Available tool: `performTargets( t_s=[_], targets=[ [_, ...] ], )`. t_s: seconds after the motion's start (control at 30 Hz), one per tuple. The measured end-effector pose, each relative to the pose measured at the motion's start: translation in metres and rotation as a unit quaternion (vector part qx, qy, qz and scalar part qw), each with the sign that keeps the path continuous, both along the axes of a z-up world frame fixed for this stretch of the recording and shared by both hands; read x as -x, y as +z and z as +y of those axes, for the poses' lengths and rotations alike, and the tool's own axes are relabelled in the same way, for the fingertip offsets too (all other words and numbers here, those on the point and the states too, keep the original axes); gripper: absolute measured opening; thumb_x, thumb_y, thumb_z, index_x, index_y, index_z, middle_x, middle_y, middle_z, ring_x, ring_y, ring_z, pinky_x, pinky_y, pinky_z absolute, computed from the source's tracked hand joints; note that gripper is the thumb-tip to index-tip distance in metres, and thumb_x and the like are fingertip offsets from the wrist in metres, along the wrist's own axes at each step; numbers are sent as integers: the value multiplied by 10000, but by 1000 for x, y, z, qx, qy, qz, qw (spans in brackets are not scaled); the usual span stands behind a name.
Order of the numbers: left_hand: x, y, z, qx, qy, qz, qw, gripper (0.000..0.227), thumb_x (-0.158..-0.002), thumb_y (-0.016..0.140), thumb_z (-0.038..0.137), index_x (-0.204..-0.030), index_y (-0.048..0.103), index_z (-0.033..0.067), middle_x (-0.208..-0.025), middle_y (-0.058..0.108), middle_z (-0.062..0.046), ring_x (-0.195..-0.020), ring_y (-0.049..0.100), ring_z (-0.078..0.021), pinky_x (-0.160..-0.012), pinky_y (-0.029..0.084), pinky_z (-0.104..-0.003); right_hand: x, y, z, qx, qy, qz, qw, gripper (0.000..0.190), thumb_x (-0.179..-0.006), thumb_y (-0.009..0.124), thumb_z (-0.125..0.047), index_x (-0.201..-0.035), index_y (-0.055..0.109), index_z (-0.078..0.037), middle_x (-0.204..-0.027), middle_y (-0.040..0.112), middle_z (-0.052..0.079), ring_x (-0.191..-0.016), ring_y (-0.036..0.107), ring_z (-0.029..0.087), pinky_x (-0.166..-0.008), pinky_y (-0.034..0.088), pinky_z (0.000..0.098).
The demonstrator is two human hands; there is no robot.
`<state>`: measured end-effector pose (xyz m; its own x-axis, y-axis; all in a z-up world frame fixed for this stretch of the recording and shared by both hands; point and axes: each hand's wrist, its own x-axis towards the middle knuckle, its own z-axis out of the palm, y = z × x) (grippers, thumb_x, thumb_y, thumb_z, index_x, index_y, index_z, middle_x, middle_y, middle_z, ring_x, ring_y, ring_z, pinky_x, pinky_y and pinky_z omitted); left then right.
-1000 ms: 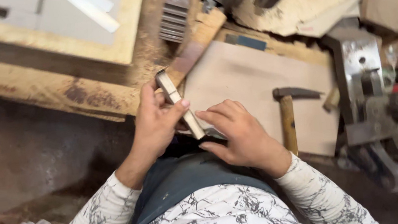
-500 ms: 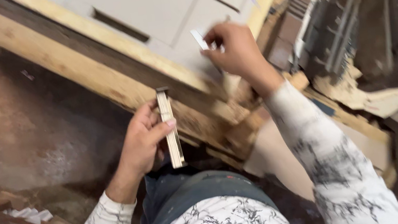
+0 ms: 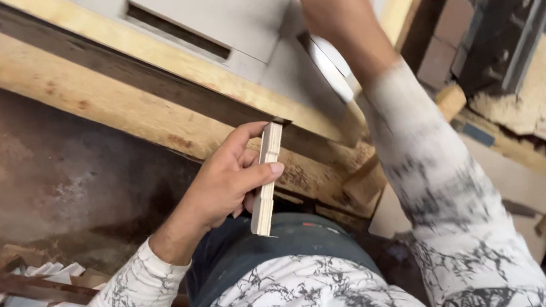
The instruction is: The person assembles small metal hardware components by hand. They use a manual press to bend metal strips into U-shapes, then insert pins and secure them with a hammer. The finished pieces are placed into slots on a wooden frame.
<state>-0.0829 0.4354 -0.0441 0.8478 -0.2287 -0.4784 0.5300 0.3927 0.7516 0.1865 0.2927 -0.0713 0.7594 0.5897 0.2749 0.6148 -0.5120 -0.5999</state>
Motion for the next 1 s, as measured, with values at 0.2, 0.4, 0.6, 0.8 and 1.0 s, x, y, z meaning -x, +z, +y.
performTargets(
  t_s=[0.2, 0.4, 0.6, 0.8, 1.0],
  targets=[
    [-5, 10, -56, -46, -144, 61, 987, 660, -858, 703, 207, -1463, 485, 58, -622, 588, 6, -341, 468, -53, -273, 322, -224, 179, 64, -193, -156, -122, 310, 930, 316, -961, 644, 56, -1268, 571, 31, -952, 646, 41, -768, 671, 99, -656, 573, 239],
    [11, 6, -162, -56, -289, 176, 939, 368, -838, 705, 163, -1141, 636, -33, -528, 572, -40, -295, 450, -101, -244, 309, -277, 311, 44, -327, -170, -260, 325, 893, 303, -977, 663, 59, -1277, 620, 63, -937, 666, 77, -733, 699, 130, -645, 583, 251],
    [23, -9, -239, -106, -289, 234, 922, 251, -852, 691, 145, -688, 648, -40, -443, 543, -86, -260, 426, -150, -234, 289, -300, 366, 9, -379, -128, -187, 273, 935, 267, -923, 722, 54, -1187, 681, 59, -943, 681, 94, -709, 702, 114, -622, 564, 232],
    [28, -2, -252, -171, -235, 284, 914, 253, -840, 692, 114, -643, 652, -39, -437, 536, -90, -266, 436, -170, -231, 302, -324, 355, 6, -372, -82, -80, 193, 975, 290, -910, 770, -8, -1189, 698, 33, -882, 692, 121, -694, 688, 192, -633, 543, 289],
    [18, 5, -262, -201, -221, 313, 901, 236, -830, 707, 121, -659, 651, -32, -444, 533, -74, -268, 432, -153, -227, 304, -314, 348, -4, -352, -91, -32, 162, 982, 279, -924, 749, -38, -1192, 688, 14, -933, 688, 146, -754, 687, 282, -680, 561, 352]
  ],
)
